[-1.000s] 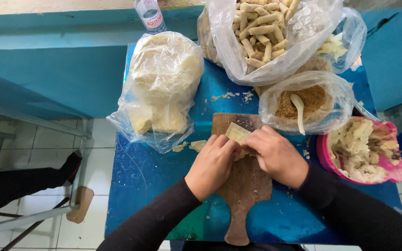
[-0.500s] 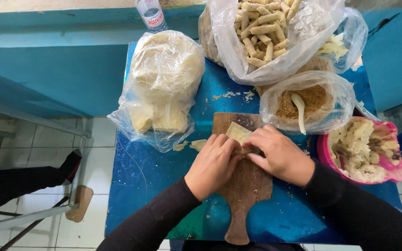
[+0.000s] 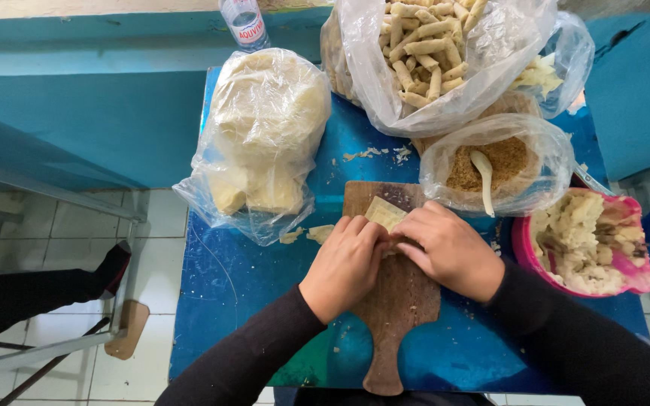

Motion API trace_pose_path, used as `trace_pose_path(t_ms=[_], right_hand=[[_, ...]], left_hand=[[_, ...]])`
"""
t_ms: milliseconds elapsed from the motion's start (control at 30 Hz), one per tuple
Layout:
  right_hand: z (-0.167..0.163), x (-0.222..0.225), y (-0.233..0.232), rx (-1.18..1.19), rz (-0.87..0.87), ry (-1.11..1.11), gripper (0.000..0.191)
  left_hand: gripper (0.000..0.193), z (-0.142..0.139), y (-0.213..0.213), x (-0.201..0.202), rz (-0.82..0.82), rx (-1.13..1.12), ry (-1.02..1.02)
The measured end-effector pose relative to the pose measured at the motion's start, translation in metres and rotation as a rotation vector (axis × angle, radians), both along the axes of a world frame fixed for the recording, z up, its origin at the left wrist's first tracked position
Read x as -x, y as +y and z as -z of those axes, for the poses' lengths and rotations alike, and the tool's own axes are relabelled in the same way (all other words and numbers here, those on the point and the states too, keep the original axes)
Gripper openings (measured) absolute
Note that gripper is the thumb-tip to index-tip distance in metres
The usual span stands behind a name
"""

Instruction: The person flattens a piece of dough on a small wooden board, sprinkles brown sugar over it from a plastic bag, then folds and rolls the dough into a stick shape. Finished rolled dough sticks are collected in a large plastic bag, and dough scraps are kept in a pink bowl.

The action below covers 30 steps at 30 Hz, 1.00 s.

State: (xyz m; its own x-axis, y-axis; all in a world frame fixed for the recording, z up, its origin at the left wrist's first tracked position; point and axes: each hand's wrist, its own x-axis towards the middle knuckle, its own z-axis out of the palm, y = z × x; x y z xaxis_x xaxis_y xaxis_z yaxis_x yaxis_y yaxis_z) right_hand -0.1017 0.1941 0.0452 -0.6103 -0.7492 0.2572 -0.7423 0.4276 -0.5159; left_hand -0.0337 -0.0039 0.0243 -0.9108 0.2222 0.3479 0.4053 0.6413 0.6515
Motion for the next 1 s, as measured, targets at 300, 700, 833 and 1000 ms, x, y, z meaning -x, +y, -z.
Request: trace_pose_path(t_ms=[300, 700, 833, 1000], right_hand=[[0.012, 0.007, -0.005, 0.031, 0.098, -0.070, 0.007], [0.006, 0.002, -0.004, 0.060, 0.019, -0.003, 0.016], [0.005, 0.003, -0.006, 0.043, 0.082, 0.005, 0.017], [0.005, 0.005, -0.007, 0.092, 0.101, -0.056, 0.016]], left_hand=[[0.008, 0.005, 0.001, 0.001, -0.010, 0.039, 0.018], [0.009, 0.009, -0.004, 0.009, -0.138, -0.087, -0.070], [0.011, 0.007, -0.006, 0.008, -0.029, -0.031, 0.036], [0.013, 0.005, -0.008, 0.006, 0.016, -0.005, 0.028]])
